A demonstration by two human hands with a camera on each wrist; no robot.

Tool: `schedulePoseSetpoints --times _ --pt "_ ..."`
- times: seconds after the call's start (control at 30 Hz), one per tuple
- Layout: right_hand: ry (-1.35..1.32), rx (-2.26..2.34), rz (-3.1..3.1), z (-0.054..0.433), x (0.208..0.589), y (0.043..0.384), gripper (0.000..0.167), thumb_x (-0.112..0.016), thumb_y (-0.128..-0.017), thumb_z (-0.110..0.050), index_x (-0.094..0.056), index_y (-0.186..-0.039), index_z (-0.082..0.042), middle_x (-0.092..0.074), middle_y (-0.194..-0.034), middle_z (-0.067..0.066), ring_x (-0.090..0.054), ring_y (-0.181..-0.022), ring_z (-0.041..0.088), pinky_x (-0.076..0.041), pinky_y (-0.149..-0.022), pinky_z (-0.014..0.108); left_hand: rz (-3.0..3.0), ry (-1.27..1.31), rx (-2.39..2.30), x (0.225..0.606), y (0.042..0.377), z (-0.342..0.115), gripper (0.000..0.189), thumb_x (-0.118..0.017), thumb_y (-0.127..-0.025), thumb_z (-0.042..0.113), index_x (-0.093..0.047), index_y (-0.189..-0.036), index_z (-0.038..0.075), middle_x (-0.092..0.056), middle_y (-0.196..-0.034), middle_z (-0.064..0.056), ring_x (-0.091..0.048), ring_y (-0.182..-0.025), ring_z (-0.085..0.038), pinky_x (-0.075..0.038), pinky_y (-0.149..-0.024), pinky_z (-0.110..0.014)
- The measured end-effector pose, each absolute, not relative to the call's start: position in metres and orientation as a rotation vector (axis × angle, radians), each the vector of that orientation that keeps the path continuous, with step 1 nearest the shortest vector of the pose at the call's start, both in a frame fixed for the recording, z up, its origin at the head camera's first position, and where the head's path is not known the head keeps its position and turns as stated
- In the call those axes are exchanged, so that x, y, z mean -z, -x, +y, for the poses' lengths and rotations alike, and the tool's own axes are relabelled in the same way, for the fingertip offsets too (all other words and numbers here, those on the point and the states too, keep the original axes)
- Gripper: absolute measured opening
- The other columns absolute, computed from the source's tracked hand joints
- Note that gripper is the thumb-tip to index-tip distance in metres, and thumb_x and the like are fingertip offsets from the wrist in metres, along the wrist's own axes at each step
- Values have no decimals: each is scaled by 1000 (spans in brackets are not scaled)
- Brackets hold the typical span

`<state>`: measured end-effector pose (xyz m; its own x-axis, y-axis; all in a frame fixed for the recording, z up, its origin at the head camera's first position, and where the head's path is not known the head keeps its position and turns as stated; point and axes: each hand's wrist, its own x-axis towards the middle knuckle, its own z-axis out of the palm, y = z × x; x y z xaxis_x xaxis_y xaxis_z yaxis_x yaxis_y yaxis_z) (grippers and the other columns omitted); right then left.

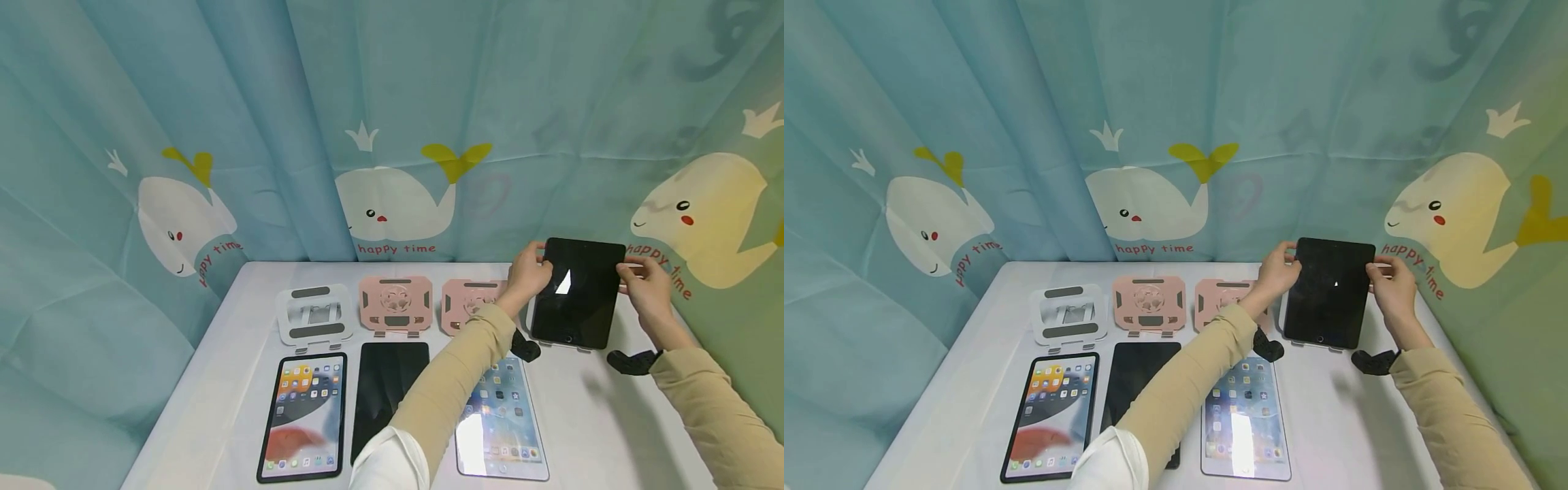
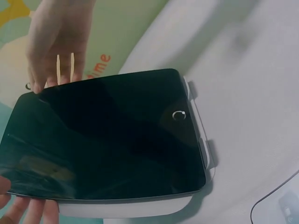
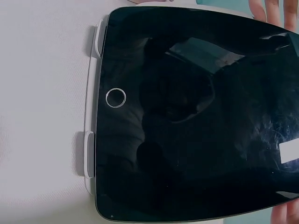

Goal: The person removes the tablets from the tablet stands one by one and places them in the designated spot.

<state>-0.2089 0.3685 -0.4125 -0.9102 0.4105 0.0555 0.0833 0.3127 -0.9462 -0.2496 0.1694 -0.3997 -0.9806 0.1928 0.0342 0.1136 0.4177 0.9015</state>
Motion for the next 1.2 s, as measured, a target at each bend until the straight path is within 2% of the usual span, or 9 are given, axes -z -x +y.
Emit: schedulePoseSetpoints --times 0.27,0.57,0.73,0.83,1.2 --pt "471 -1640 -2222 367 411 207 16 -53 -97 -20 -52 -91 -34 -52 -74 -22 -54 -55 -7 -48 -54 8 2524 -242 -1744 401 247 168 31 -54 -97 15 -58 -127 24 -68 -107 0 -49 -62 -7 -37 -53 -18" --pt "506 -1647 -2169 367 409 206 17 -53 -97 -18 -53 -87 -32 -52 -73 -22 -52 -53 -7 -46 -52 8 2616 -241 -1732 401 245 171 21 -57 -96 22 -60 -116 26 -69 -99 3 -52 -63 -6 -38 -56 -18" --pt "510 -1640 -2175 366 407 205 18 -53 -97 -17 -53 -86 -31 -52 -73 -23 -52 -53 -7 -45 -53 8 2648 -243 -1717 403 243 173 18 -54 -98 26 -60 -115 27 -68 -100 4 -41 -49 -8 -33 -48 -19" --pt "506 -1635 -2180 365 405 203 18 -53 -97 -16 -54 -86 -31 -52 -72 -24 -52 -53 -6 -45 -53 8 2657 -260 -1715 404 242 173 18 -53 -99 27 -59 -115 27 -68 -100 4 -37 -46 -8 -31 -46 -19" --pt "462 -1587 -2207 365 401 200 19 -53 -97 -16 -54 -88 -33 -52 -72 -25 -51 -58 -7 -44 -54 8 2657 -336 -1713 402 236 167 17 -50 -100 28 -57 -115 28 -66 -99 5 -46 -57 -5 -34 -48 -20"
